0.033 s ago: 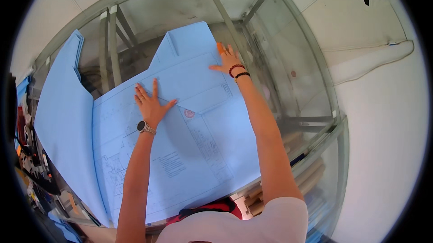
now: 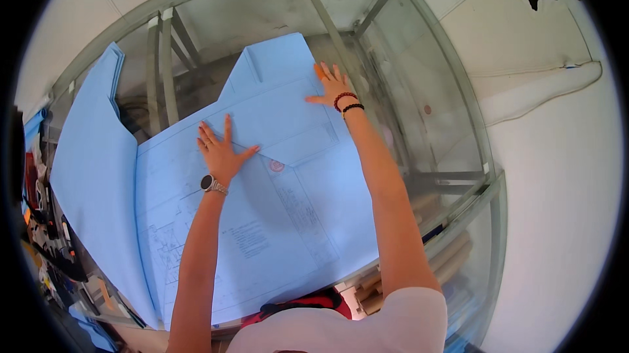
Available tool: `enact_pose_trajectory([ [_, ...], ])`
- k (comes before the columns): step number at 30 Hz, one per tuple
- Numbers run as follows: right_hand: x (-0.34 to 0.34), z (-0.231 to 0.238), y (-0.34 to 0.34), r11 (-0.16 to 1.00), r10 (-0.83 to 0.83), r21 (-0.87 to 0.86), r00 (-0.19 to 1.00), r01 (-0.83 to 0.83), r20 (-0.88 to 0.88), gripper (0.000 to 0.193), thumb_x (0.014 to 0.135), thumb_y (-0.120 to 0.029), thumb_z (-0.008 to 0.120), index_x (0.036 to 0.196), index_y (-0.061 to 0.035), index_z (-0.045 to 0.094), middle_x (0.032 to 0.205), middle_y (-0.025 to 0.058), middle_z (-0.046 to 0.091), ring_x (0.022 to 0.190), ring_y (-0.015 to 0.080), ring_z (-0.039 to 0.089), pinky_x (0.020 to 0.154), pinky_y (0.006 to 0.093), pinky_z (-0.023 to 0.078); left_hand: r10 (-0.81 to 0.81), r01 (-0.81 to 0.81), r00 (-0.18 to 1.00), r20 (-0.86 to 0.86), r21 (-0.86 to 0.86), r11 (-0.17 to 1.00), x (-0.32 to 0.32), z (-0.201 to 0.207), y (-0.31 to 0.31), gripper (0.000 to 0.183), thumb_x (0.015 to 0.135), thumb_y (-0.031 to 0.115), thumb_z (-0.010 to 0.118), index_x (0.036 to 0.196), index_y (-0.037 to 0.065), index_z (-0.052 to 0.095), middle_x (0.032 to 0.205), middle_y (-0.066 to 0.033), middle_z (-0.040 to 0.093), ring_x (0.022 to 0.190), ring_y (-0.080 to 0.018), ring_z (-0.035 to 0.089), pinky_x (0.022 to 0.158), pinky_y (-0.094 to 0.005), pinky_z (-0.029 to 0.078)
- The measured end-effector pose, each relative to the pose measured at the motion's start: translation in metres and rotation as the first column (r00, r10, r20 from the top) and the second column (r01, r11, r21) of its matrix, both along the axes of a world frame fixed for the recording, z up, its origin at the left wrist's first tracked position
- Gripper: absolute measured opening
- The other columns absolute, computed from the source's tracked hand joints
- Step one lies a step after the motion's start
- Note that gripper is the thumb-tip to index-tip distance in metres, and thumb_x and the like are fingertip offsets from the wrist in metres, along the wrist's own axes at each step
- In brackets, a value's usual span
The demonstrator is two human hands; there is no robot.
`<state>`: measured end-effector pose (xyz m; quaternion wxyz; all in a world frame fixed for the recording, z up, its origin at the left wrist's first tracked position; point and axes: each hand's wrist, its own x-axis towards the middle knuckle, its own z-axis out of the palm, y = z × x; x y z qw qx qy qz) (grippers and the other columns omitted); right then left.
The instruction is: The person flips through and folds large sheets of blue engineering documents and blueprints on a glass-topped service counter, flattening them with their hands and grouping them into stacks.
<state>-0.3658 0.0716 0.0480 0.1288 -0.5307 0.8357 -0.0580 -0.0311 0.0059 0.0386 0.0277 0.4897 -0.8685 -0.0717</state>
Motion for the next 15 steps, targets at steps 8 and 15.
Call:
enact_pose_trajectory([
  [8, 0.009, 0.018, -0.002, 1.000, 0.015, 0.000, 0.999, -0.015, -0.039, 0.078, 0.067, -0.044, 0.079, 0.130, -0.0077, 0.052, 0.150, 0.0153, 0.030, 0.139, 0.0308, 0.024, 0.112, 0.0490, 0.021, 0.010, -0.015, 0.995, 0.103, 0.046, 0.999, -0.002, 0.007, -0.002, 0.114, 0.064, 0.082, 0.055, 0.151, 0.025, 0.010, 0.145, -0.0411, 0.005, 0.138, -0.0513, 0.009, 0.108, -0.0595, 0.015],
  [15, 0.065, 0.093, 0.046, 0.865, 0.199, -0.501, 0.928, -0.016, 0.314, 0.060, 0.073, -0.011, 0.073, 0.130, -0.0184, 0.054, 0.119, 0.0121, 0.062, 0.097, 0.0289, 0.061, 0.084, 0.0346, 0.050, 0.148, -0.072, 0.959, -0.242, 0.296, 0.953, 0.007, 0.024, -0.053, 0.097, 0.083, 0.072, 0.042, 0.147, 0.002, 0.019, 0.142, -0.0386, 0.023, 0.134, -0.0510, 0.023, 0.104, -0.0622, 0.021],
])
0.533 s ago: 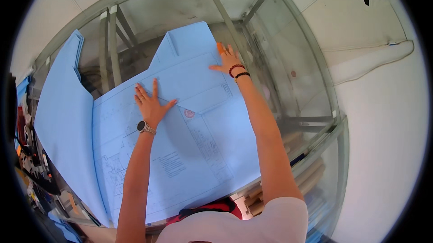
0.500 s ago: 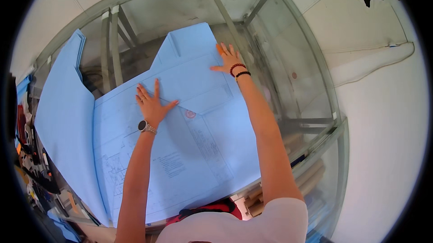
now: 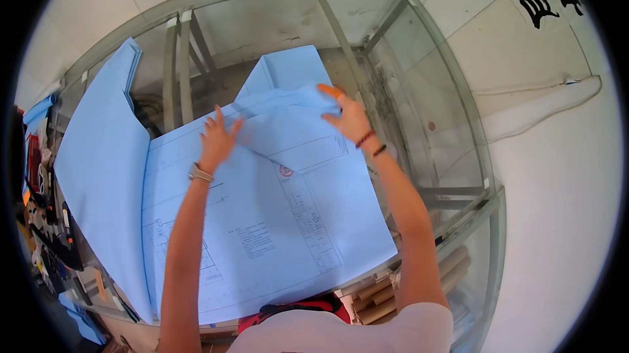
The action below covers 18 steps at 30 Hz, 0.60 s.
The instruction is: The person flips through and folds large sheets of blue engineering documents and blueprints on a glass-topped service counter, flattening them with their hands and grouping them into stacks.
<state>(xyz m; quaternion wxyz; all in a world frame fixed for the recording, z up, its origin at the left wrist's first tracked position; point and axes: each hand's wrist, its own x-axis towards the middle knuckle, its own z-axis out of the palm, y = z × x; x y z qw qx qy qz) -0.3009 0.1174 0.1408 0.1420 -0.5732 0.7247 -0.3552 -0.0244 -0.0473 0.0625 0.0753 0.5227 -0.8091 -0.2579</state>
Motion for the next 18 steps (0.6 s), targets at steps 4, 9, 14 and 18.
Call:
enact_pose_trajectory([
  [4, 0.098, 0.068, 0.048, 0.937, 0.298, 0.197, 0.954, -0.290, -0.014, 0.060, 0.078, -0.009, 0.068, 0.134, -0.0138, 0.049, 0.114, 0.0098, 0.064, 0.087, 0.0284, 0.065, 0.078, 0.0327, 0.053, -0.081, -0.017, 0.923, -0.377, -0.250, 0.968, -0.002, 0.062, -0.072, 0.077, 0.089, 0.057, 0.049, 0.134, -0.005, 0.041, 0.129, -0.0317, 0.048, 0.121, -0.0442, 0.046, 0.098, -0.0450, 0.040],
  [9, 0.211, 0.039, 0.078, 0.671, 0.734, 0.067, 0.674, -0.738, 0.082, 0.071, 0.082, -0.002, 0.054, 0.147, -0.0151, 0.030, 0.076, 0.0097, 0.062, 0.068, 0.0263, 0.061, 0.060, 0.0357, 0.051, -0.370, 0.357, 0.913, -0.173, -0.101, 0.928, -0.017, 0.043, -0.109, 0.071, 0.086, 0.050, 0.057, 0.127, -0.007, 0.046, 0.118, -0.0292, 0.057, 0.110, -0.0438, 0.055, 0.093, -0.0418, 0.045],
  [14, 0.305, -0.050, 0.079, 0.737, 0.629, 0.165, 0.755, -0.655, 0.185, 0.075, 0.082, 0.001, 0.053, 0.149, -0.0164, 0.023, 0.072, 0.0106, 0.059, 0.066, 0.0287, 0.059, 0.058, 0.0393, 0.048, -0.478, 0.481, 0.862, 0.171, 0.025, 0.876, -0.021, -0.020, -0.093, 0.060, 0.078, 0.042, 0.069, 0.119, 0.000, 0.054, 0.113, -0.0228, 0.061, 0.106, -0.0386, 0.058, 0.091, -0.0432, 0.046],
  [18, 0.333, -0.047, 0.069, 0.786, 0.522, 0.201, 0.801, -0.585, 0.293, 0.074, 0.084, -0.002, 0.053, 0.149, -0.0147, 0.020, 0.071, 0.0114, 0.058, 0.065, 0.0294, 0.058, 0.058, 0.0405, 0.048, -0.310, 0.333, 0.941, 0.137, -0.197, 0.922, -0.037, -0.003, -0.062, 0.053, 0.068, 0.026, 0.079, 0.113, 0.007, 0.059, 0.110, -0.0142, 0.060, 0.105, -0.0327, 0.058, 0.086, -0.0442, 0.048],
])
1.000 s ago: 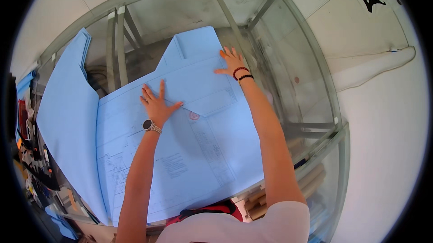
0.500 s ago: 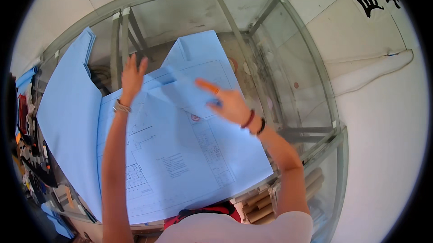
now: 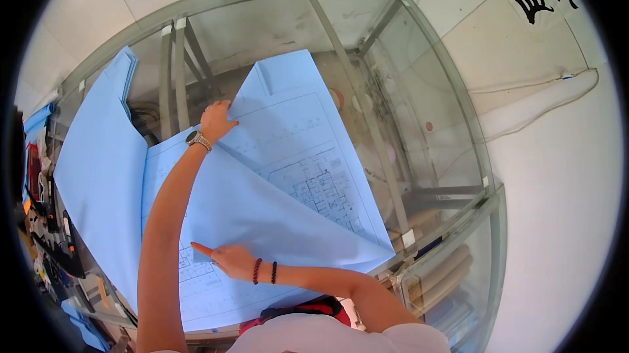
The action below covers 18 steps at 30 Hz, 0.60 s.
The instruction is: The person flips through and folds large sheets of blue engineering documents and blueprints on a glass-topped service counter, flattening them with their hands and grouping them into stacks.
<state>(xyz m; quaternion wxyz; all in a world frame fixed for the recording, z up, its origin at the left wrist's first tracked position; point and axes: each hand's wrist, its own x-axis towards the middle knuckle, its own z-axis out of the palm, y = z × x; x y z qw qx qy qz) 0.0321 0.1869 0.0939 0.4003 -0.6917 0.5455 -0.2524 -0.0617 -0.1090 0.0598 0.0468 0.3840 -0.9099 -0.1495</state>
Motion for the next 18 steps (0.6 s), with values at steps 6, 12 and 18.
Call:
enact_pose_trajectory([
  [6, -0.016, 0.016, 0.010, 0.992, 0.084, 0.057, 0.931, -0.111, 0.355, 0.070, 0.090, -0.018, 0.060, 0.149, -0.0128, 0.022, 0.103, 0.0199, 0.063, 0.082, 0.0303, 0.063, 0.072, 0.0391, 0.051, -0.054, 0.060, 0.994, -0.092, 0.067, 0.996, 0.022, 0.012, -0.016, 0.037, 0.066, 0.019, 0.079, 0.098, 0.005, 0.066, 0.103, -0.0114, 0.061, 0.102, -0.0304, 0.058, 0.082, -0.0410, 0.050],
  [12, -0.193, 0.155, -0.005, 0.867, -0.300, -0.319, 0.912, 0.383, 0.280, 0.044, 0.090, -0.017, 0.058, 0.132, -0.0042, 0.049, 0.121, 0.0130, 0.059, 0.106, 0.0246, 0.058, 0.092, 0.0341, 0.046, -0.397, 0.385, 0.902, -0.171, -0.099, 0.918, 0.084, 0.040, 0.007, 0.019, 0.068, 0.007, 0.072, 0.087, 0.007, 0.069, 0.102, -0.0075, 0.063, 0.098, -0.0276, 0.058, 0.082, -0.0392, 0.048],
  [18, -0.325, 0.098, -0.094, 0.813, -0.499, -0.410, 0.858, 0.414, -0.123, 0.040, 0.091, -0.011, 0.057, 0.130, -0.0054, 0.050, 0.123, 0.0112, 0.058, 0.113, 0.0236, 0.055, 0.098, 0.0333, 0.042, -0.565, 0.551, 0.795, -0.220, -0.130, 0.825, 0.145, 0.047, 0.024, 0.026, 0.067, -0.005, 0.068, 0.088, 0.009, 0.069, 0.109, -0.0055, 0.064, 0.101, -0.0261, 0.059, 0.084, -0.0360, 0.049],
])
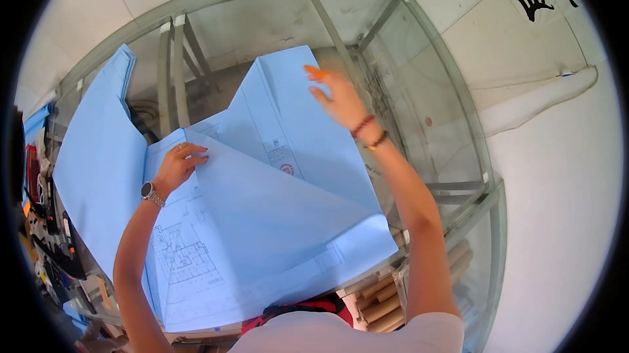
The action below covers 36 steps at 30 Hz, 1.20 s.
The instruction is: The person flips through and folds large sheets of blue engineering documents and blueprints on a glass-topped service counter, flattening them with their hands and grouping them into stacks.
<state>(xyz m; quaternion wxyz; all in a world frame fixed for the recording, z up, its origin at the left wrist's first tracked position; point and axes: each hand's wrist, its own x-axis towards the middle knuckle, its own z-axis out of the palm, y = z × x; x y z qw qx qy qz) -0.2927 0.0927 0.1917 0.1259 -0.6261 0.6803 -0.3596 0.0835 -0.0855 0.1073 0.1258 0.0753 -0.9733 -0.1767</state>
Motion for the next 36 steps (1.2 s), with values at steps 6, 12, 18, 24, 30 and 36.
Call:
enact_pose_trajectory([
  [6, 0.048, -0.113, -0.131, 0.970, 0.242, 0.138, 0.849, -0.200, -0.469, 0.048, 0.083, -0.011, 0.063, 0.130, -0.0120, 0.052, 0.135, 0.0117, 0.049, 0.124, 0.0320, 0.044, 0.108, 0.0439, 0.031, -0.047, 0.044, 0.999, -0.027, -0.116, 0.992, 0.011, -0.020, -0.005, 0.032, 0.063, -0.007, 0.067, 0.090, 0.010, 0.071, 0.118, -0.0013, 0.064, 0.108, -0.0205, 0.060, 0.099, -0.0345, 0.047],
  [12, 0.067, -0.097, -0.172, 0.923, 0.376, 0.373, 0.424, -0.095, -0.824, 0.043, 0.076, -0.011, 0.068, 0.118, -0.0091, 0.060, 0.125, 0.0128, 0.056, 0.124, 0.0329, 0.045, 0.112, 0.0524, 0.024, -0.026, 0.025, 1.000, -0.012, -0.105, 0.994, 0.021, -0.020, -0.004, 0.029, 0.065, -0.005, 0.069, 0.090, 0.011, 0.071, 0.116, 0.0003, 0.065, 0.108, -0.0181, 0.059, 0.100, -0.0365, 0.046],
  [18, 0.100, -0.083, -0.111, 0.912, 0.353, 0.409, 0.460, 0.025, -0.815, 0.017, 0.075, -0.005, 0.057, 0.092, -0.0033, 0.061, 0.083, 0.0119, 0.064, 0.117, 0.0318, 0.051, 0.110, 0.0488, 0.028, 0.000, -0.007, 0.996, -0.092, -0.077, 0.997, 0.026, -0.031, -0.006, 0.025, 0.066, -0.001, 0.069, 0.087, 0.012, 0.071, 0.113, 0.0020, 0.066, 0.106, -0.0166, 0.060, 0.099, -0.0357, 0.046],
  [24, 0.114, -0.146, -0.015, 0.994, -0.085, -0.010, 0.721, 0.108, -0.688, 0.014, 0.083, -0.007, 0.051, 0.096, -0.0021, 0.054, 0.116, 0.0228, 0.058, 0.118, 0.0394, 0.048, 0.097, 0.0535, 0.041, -0.047, 0.046, 0.998, -0.040, -0.035, 0.998, 0.019, -0.016, -0.017, 0.027, 0.066, -0.003, 0.068, 0.089, 0.012, 0.072, 0.114, 0.0016, 0.066, 0.107, -0.0187, 0.060, 0.101, -0.0394, 0.044],
  [30, 0.136, -0.176, 0.009, 0.992, -0.114, -0.014, 0.877, 0.122, -0.466, 0.010, 0.087, -0.005, 0.047, 0.096, -0.0027, 0.050, 0.133, 0.0192, 0.047, 0.128, 0.0446, 0.039, 0.099, 0.0534, 0.040, -0.048, 0.043, 0.996, 0.070, 0.066, 0.997, 0.017, 0.008, -0.020, 0.031, 0.066, -0.006, 0.067, 0.091, 0.013, 0.073, 0.114, -0.0017, 0.066, 0.112, -0.0204, 0.057, 0.105, -0.0418, 0.040],
  [36, 0.144, -0.168, 0.014, 0.993, -0.048, 0.091, 0.958, 0.077, -0.284, 0.009, 0.088, -0.006, 0.048, 0.096, -0.0024, 0.050, 0.134, 0.0154, 0.047, 0.128, 0.0419, 0.040, 0.098, 0.0465, 0.044, -0.083, 0.102, 0.939, 0.335, -0.040, 0.994, 0.005, 0.013, -0.026, 0.033, 0.067, -0.010, 0.059, 0.089, 0.010, 0.072, 0.112, -0.0035, 0.066, 0.106, -0.0240, 0.059, 0.100, -0.0421, 0.043],
])
